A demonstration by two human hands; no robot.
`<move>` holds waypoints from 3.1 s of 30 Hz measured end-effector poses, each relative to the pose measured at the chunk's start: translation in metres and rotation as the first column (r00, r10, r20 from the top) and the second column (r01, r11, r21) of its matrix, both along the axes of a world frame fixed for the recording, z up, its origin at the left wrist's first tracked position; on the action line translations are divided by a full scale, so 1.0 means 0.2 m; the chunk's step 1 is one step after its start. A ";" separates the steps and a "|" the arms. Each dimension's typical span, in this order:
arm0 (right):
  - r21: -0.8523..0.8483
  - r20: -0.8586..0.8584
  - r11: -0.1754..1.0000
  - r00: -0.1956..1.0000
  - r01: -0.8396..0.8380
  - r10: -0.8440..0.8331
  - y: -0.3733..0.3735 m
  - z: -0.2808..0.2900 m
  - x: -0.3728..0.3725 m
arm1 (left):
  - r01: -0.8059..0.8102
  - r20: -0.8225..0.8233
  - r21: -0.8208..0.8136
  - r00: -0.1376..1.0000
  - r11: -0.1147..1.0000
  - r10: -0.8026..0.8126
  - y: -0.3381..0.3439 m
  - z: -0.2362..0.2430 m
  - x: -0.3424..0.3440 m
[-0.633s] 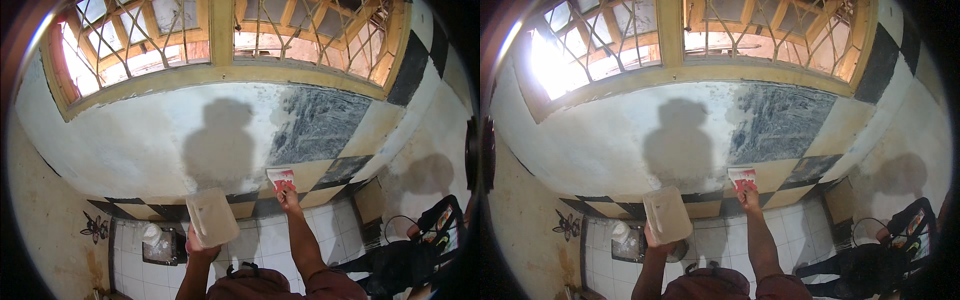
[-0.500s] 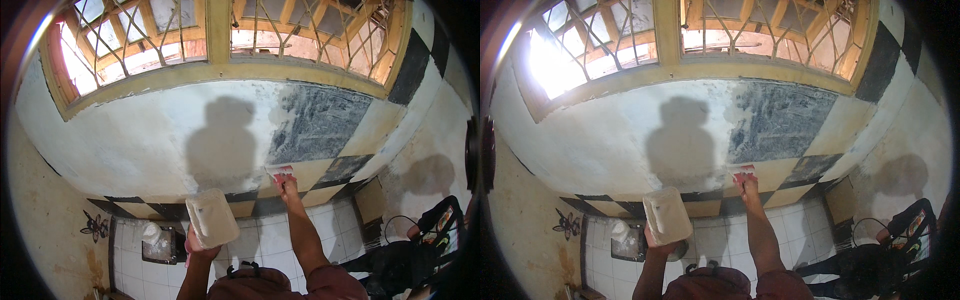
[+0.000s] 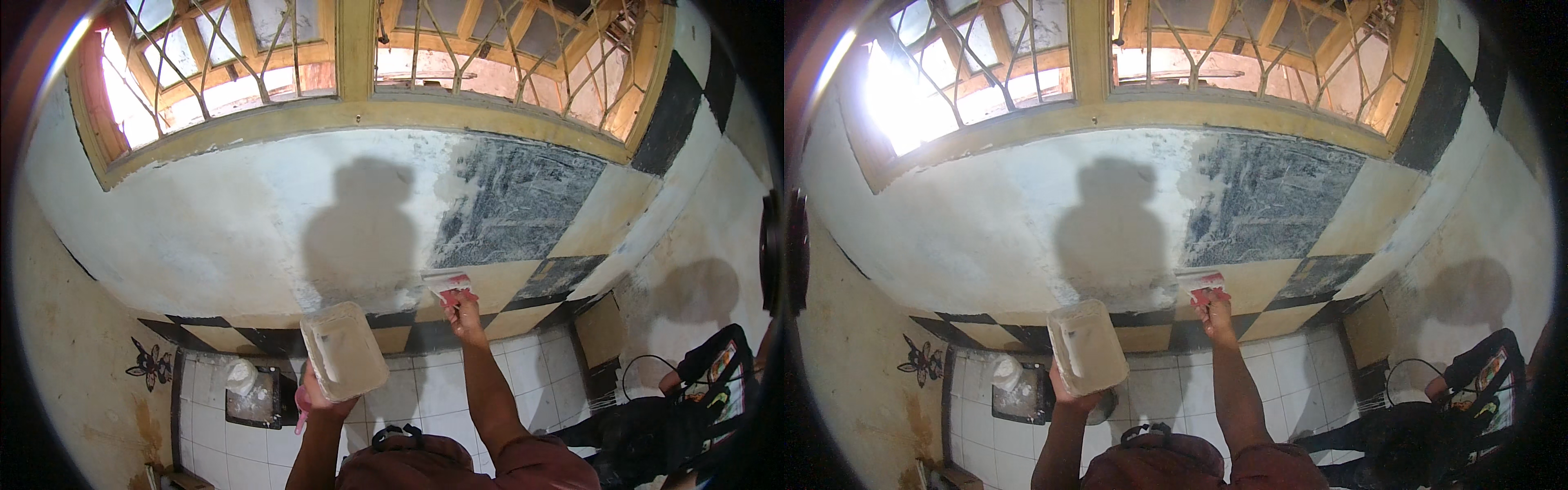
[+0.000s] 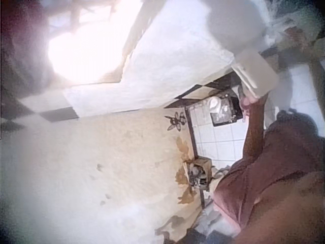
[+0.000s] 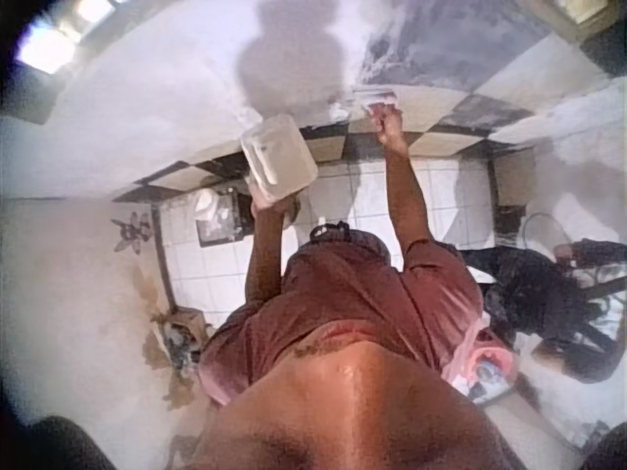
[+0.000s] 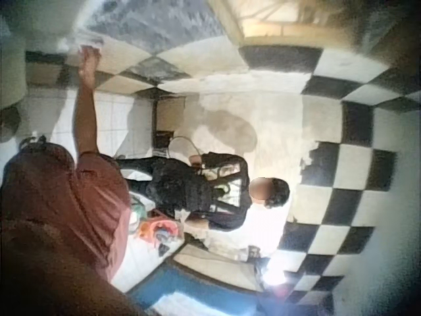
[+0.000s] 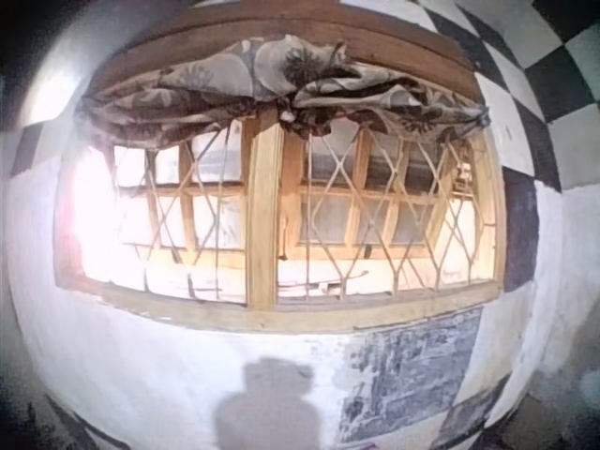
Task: The person applies white plaster to a tiled wall using a spreader, repeatedly scooping plaster from a container and smoothing it across the wall surface.
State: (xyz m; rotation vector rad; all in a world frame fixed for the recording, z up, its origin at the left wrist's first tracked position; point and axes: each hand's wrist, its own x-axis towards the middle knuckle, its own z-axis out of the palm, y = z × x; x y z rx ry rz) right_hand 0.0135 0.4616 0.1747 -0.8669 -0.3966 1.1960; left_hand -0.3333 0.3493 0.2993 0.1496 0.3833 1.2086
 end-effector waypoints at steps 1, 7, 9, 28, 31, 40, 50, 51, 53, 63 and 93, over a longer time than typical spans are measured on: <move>-0.024 -0.018 1.000 1.000 0.006 -0.006 0.05 -0.03 0.02 | -0.004 -0.005 -0.004 1.000 1.000 0.004 0.01 0.00 0.00; -0.097 -0.039 0.982 0.986 0.159 -0.164 0.35 0.59 -0.06 | -0.039 0.022 -0.059 0.999 0.997 0.040 0.01 0.00 -0.05; -0.049 0.009 0.981 0.982 0.188 -0.188 0.25 0.75 -0.08 | -0.035 0.042 -0.051 0.998 0.998 0.037 -0.01 -0.01 -0.05; 0.200 -0.048 0.947 0.968 0.253 -0.248 0.22 1.63 -0.05 | 0.011 0.103 0.011 0.995 1.000 -0.012 0.02 -0.04 -0.04; 0.316 -0.070 0.916 0.969 0.246 -0.236 0.09 1.42 -0.02 | 0.056 0.131 -0.008 0.990 0.998 -0.054 0.01 -0.02 -0.03; -0.248 -0.200 0.969 0.979 -0.006 -0.045 0.22 0.25 -0.01 | 0.058 0.081 0.006 0.995 0.998 -0.058 0.02 0.01 0.00; 0.239 -0.079 0.958 0.987 0.156 -0.141 0.29 1.80 -0.06 | 0.091 -0.635 0.471 0.725 0.877 0.265 0.01 -0.16 0.03; 0.283 -0.067 0.944 0.986 0.168 -0.155 0.24 1.84 -0.07 | 0.100 -0.631 0.484 0.729 0.869 0.267 0.01 -0.16 0.04; 0.378 -0.042 0.906 0.981 0.189 -0.187 0.12 1.86 -0.07 | 0.051 -0.316 0.332 0.947 0.942 0.061 0.01 -0.08 0.06; 0.370 0.504 0.839 0.672 0.399 -0.542 0.05 1.21 0.16 | 0.072 0.103 -0.010 0.992 0.997 -0.071 0.04 -0.01 0.04; 0.356 0.117 0.886 -0.926 -0.299 -0.360 -0.03 1.53 0.95 | 0.077 0.067 0.065 0.994 0.995 -0.081 0.07 0.05 0.11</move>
